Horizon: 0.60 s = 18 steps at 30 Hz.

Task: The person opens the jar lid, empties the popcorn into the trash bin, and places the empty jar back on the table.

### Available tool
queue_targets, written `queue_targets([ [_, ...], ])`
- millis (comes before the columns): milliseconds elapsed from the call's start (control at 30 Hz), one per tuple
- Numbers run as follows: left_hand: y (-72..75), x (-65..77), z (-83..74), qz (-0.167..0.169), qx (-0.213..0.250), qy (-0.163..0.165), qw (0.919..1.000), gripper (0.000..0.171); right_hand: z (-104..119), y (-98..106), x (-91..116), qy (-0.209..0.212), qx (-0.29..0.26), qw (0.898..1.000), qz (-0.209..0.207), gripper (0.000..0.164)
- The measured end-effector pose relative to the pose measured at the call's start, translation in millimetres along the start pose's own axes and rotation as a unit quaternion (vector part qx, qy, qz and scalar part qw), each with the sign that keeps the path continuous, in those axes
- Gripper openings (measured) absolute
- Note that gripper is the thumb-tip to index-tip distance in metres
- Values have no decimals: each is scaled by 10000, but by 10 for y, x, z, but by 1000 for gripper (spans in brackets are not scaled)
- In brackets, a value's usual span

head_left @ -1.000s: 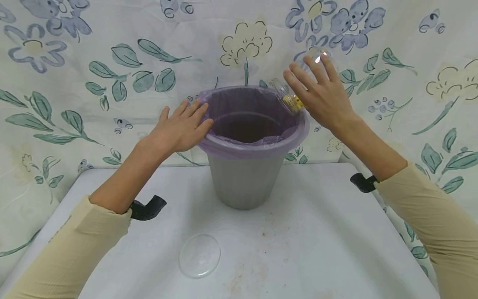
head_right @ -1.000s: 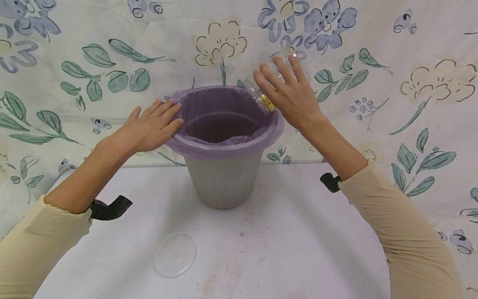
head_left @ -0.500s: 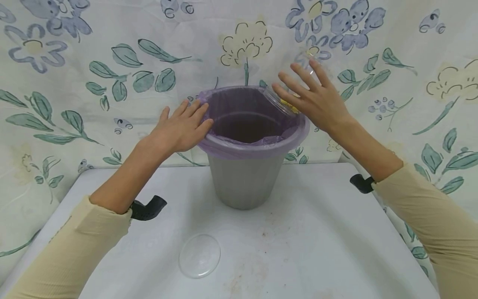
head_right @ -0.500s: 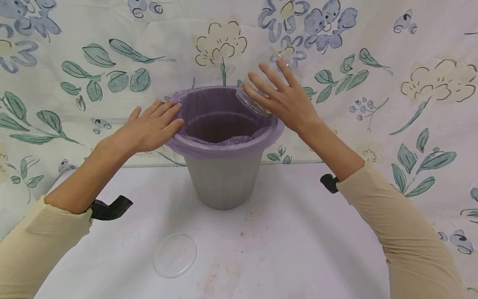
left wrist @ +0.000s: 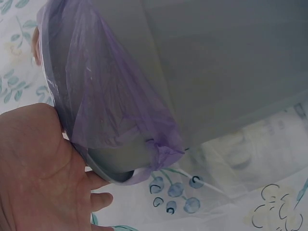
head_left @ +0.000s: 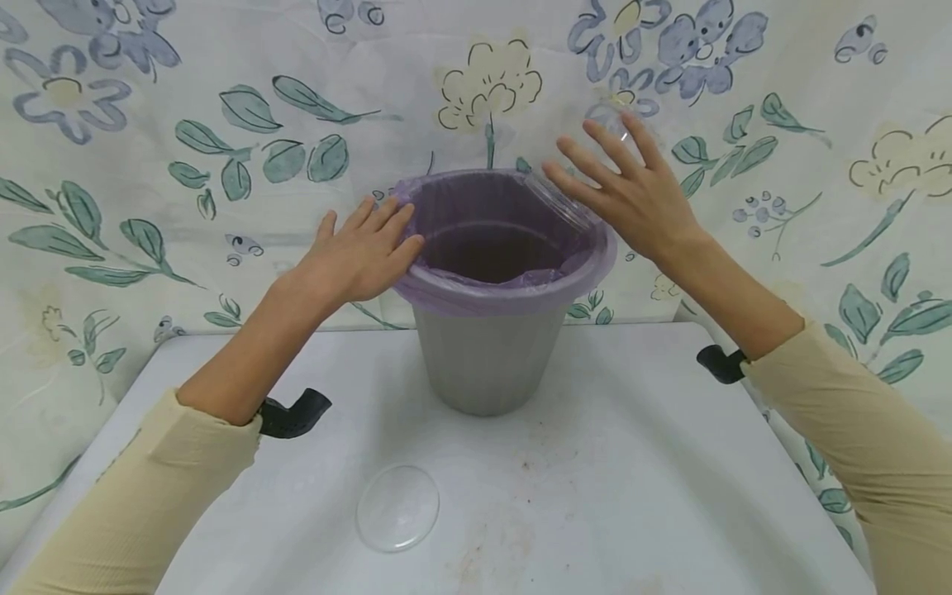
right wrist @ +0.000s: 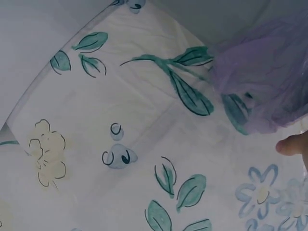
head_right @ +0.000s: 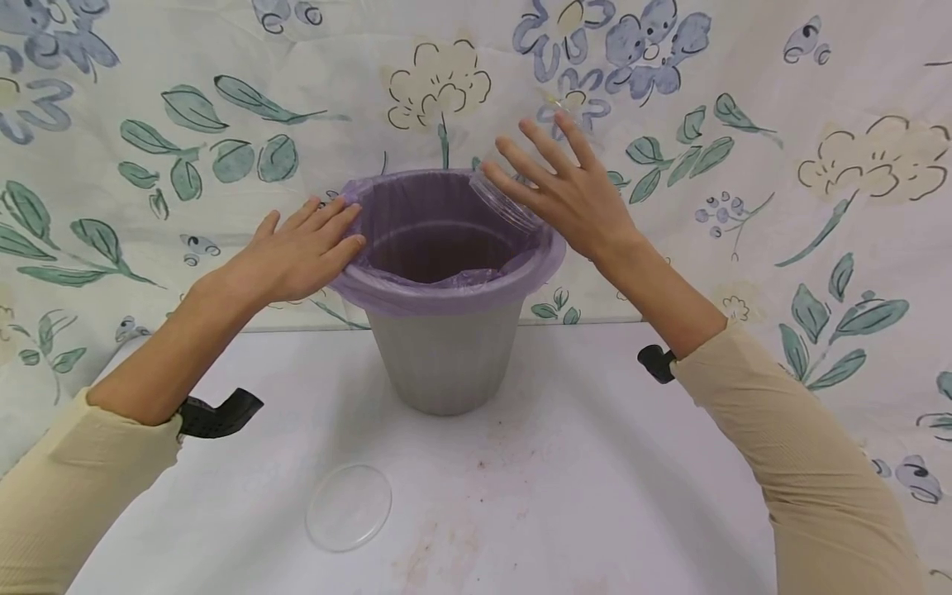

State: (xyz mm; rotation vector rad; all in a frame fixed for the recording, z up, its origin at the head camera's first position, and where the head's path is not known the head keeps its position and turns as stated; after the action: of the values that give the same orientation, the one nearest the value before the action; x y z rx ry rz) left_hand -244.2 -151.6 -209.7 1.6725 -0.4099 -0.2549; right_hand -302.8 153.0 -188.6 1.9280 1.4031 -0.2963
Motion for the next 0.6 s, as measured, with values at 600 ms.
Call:
queue_targets([
  [600,-13,-7,14,-8,-23,-15,10000,68,-205,-107,391,-3586,-3647,8592,158,101],
])
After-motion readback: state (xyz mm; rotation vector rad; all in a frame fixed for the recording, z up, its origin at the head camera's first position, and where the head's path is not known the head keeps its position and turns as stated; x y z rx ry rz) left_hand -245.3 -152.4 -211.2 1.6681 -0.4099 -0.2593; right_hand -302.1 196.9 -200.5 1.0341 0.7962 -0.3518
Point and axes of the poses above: each hand's wrist, its own x-axis away from the middle knuckle, its own y-axis out of the back of the hand, z = x × y, the point moved 3 cm from there along -x, towards the middle knuckle, and after that the axes turned 9 degrees about -y, right-handed, at the moved point
